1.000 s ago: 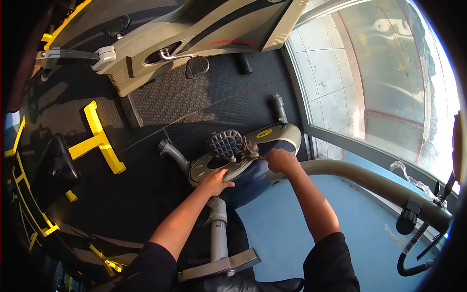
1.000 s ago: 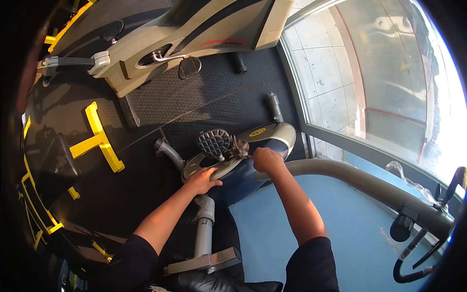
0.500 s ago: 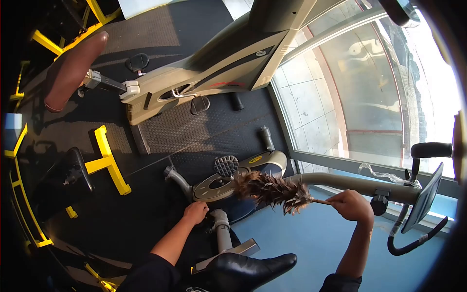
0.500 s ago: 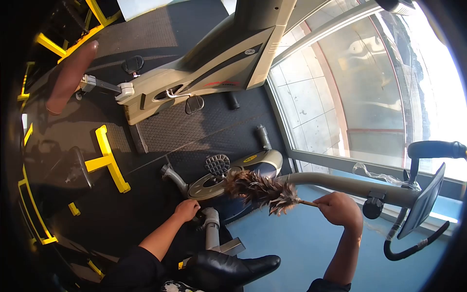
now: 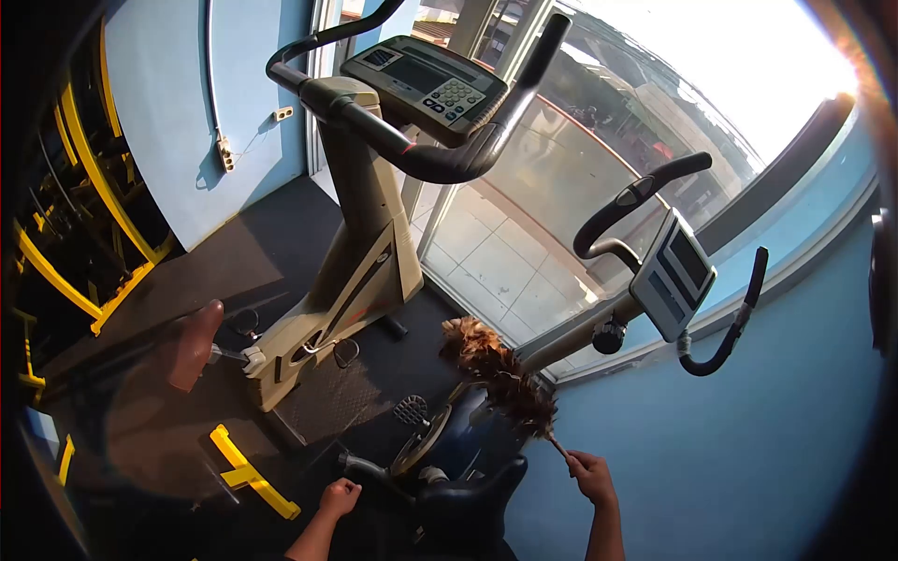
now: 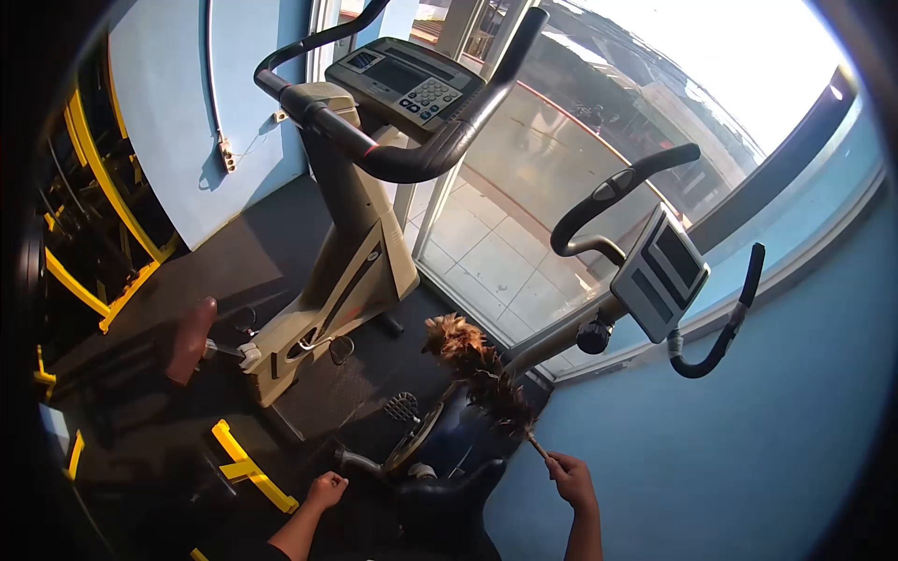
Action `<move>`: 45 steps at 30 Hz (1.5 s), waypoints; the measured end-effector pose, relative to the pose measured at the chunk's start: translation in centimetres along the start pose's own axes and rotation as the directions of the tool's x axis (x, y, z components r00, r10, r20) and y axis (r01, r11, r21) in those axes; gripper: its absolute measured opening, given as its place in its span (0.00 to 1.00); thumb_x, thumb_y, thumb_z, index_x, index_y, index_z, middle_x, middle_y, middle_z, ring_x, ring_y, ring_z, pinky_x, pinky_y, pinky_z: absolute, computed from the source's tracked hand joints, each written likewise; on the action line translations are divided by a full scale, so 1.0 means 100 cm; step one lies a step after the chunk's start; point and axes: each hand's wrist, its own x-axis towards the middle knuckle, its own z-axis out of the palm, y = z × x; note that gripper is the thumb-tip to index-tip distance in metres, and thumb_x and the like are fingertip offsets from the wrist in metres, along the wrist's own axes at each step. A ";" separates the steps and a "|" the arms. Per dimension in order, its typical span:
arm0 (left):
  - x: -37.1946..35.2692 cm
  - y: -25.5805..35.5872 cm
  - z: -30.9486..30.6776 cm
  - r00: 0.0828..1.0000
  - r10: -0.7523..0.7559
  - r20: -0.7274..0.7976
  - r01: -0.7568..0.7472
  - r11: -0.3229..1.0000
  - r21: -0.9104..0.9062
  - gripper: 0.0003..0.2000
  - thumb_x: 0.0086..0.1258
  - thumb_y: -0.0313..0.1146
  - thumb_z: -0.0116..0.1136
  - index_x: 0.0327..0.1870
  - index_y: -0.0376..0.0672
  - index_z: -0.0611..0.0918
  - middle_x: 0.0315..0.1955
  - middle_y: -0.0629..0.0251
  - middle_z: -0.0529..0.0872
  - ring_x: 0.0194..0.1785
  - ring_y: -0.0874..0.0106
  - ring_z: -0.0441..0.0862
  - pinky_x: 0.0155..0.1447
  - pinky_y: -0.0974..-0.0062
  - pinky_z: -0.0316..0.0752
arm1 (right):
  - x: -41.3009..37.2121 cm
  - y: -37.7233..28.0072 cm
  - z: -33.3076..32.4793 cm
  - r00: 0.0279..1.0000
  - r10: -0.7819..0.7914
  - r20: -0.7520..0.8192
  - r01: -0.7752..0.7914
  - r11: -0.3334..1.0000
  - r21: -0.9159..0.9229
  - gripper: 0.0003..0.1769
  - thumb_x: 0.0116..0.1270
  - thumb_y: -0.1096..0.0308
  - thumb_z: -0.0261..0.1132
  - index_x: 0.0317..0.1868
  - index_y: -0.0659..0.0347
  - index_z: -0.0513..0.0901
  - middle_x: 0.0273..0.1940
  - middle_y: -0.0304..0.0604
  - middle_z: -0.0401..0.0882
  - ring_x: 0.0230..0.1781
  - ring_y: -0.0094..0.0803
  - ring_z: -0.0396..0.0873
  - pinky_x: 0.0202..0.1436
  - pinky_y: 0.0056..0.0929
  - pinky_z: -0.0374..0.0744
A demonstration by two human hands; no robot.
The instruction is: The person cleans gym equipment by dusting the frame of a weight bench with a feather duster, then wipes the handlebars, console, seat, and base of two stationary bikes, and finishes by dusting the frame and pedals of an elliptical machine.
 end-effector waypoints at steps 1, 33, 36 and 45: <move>-0.001 0.003 -0.011 1.000 -0.013 -0.003 0.013 0.999 -0.050 0.16 0.69 0.47 0.63 0.42 0.41 0.85 0.37 0.57 0.89 0.45 0.59 0.87 0.50 0.63 0.80 | -0.012 0.003 0.002 0.999 0.000 -0.038 0.004 0.993 0.121 0.18 0.73 0.64 0.68 0.53 0.71 0.86 0.29 0.33 0.81 0.29 0.19 0.75 0.35 0.23 0.76; -0.107 0.331 0.002 0.679 0.716 -0.162 -0.721 0.608 -0.333 0.16 0.73 0.35 0.63 0.57 0.40 0.81 0.41 0.66 0.86 0.41 0.78 0.83 0.47 0.77 0.80 | -0.004 0.023 -0.113 0.502 -0.370 -0.781 0.553 0.833 -0.039 0.22 0.72 0.75 0.57 0.65 0.63 0.79 0.35 0.54 0.82 0.34 0.48 0.83 0.41 0.41 0.78; -0.101 0.317 -0.014 0.683 0.719 -0.127 -0.704 0.602 -0.377 0.16 0.73 0.35 0.63 0.57 0.40 0.81 0.42 0.64 0.86 0.41 0.77 0.84 0.48 0.76 0.80 | 0.007 0.001 -0.118 0.586 -0.323 -0.743 0.455 0.890 -0.029 0.22 0.72 0.75 0.57 0.66 0.62 0.78 0.37 0.57 0.82 0.38 0.52 0.83 0.43 0.44 0.78; -0.070 0.301 -0.072 0.724 0.689 -0.004 -0.638 0.668 -0.383 0.18 0.73 0.36 0.63 0.61 0.42 0.78 0.44 0.63 0.84 0.45 0.75 0.81 0.51 0.74 0.79 | 0.086 -0.064 -0.138 0.528 -0.348 -0.775 0.291 0.931 -0.220 0.21 0.74 0.69 0.58 0.66 0.53 0.80 0.39 0.59 0.83 0.41 0.56 0.82 0.47 0.49 0.79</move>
